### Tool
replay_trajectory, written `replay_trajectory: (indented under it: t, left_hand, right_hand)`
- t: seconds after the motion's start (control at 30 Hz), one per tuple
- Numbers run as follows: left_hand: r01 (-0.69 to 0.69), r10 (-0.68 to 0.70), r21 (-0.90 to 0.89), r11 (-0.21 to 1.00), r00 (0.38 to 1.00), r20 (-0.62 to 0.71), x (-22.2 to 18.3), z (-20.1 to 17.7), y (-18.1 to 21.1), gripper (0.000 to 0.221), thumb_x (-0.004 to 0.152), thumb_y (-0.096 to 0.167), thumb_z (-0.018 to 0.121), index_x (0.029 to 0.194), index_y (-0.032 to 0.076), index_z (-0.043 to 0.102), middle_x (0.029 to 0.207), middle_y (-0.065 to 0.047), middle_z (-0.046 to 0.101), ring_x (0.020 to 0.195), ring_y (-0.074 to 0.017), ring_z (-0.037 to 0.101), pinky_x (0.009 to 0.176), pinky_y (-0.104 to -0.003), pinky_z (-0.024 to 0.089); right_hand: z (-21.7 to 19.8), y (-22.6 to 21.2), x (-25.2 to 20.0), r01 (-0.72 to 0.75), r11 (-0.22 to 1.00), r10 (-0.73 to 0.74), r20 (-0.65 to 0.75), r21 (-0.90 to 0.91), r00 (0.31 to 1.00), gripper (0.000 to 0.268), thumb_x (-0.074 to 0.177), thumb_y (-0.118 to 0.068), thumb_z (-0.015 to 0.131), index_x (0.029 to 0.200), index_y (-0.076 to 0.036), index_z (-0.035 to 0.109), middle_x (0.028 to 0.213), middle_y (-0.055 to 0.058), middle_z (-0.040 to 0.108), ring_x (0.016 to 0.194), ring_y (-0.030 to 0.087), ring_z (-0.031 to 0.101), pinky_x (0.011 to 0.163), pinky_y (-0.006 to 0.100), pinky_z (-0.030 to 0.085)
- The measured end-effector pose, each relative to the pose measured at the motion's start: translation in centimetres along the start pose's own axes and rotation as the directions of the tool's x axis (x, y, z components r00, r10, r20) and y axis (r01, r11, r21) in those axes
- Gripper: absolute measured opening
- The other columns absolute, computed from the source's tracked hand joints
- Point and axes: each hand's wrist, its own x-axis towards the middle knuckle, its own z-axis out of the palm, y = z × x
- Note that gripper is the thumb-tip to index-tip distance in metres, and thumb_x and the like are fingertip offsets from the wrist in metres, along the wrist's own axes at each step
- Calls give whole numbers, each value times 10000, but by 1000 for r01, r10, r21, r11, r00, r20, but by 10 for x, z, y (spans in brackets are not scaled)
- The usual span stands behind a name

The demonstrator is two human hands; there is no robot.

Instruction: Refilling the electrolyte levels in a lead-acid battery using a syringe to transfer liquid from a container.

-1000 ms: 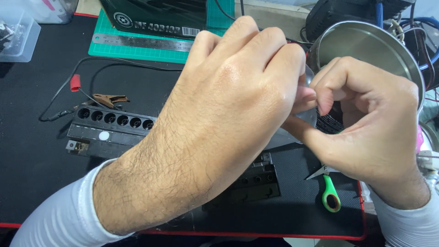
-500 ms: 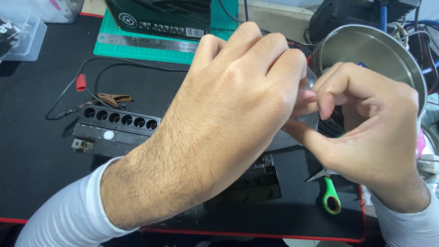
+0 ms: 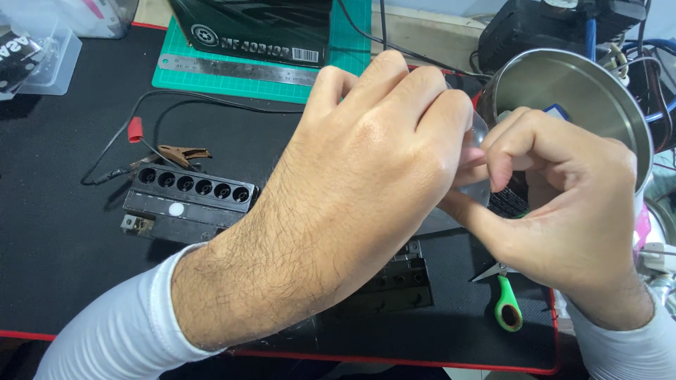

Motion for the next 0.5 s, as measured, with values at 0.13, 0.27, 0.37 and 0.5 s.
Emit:
replay_trajectory:
  t: [0.13, 0.27, 0.37, 0.5]
  left_hand:
    - [8, -8, -32, 999, 1000, 5, 0, -1, 0, 281, 1099, 227, 715, 884, 110, 576, 911, -38, 584, 943, -273, 562, 742, -424, 388]
    - [25, -25, 6, 1000, 999, -25, -1, 3, 1, 214, 1024, 116, 735, 874, 125, 581, 890, -44, 575, 934, -278, 579, 752, -418, 409]
    - [44, -43, 14, 999, 998, -46, 1, 7, 2, 211, 957, 29, 735, 859, 133, 580, 874, -38, 569, 936, -278, 586, 753, -416, 407]
    - [45, -46, -17, 999, 998, -42, 0, 7, 2, 224, 922, -11, 735, 858, 137, 579, 873, -36, 571, 923, -277, 571, 751, -421, 395]
  right_hand:
    - [1, -2, 0, -21, 1000, 21, -3, 11, 1000, 467, 789, 109, 870, 736, -48, 434, 743, 77, 561, 743, 143, 554, 697, 227, 422]
    - [2, 0, 0, -27, 999, 27, -4, 35, 1000, 439, 771, 129, 851, 709, -29, 446, 773, 112, 590, 777, 161, 586, 725, 234, 473]
    - [2, 4, 0, -29, 999, 30, -13, 41, 999, 412, 771, 148, 828, 708, -12, 453, 776, 123, 574, 786, 180, 580, 739, 248, 474]
    - [2, 4, -2, -38, 999, 38, -15, 24, 999, 411, 779, 164, 838, 720, 4, 464, 755, 107, 541, 802, 193, 585, 751, 260, 487]
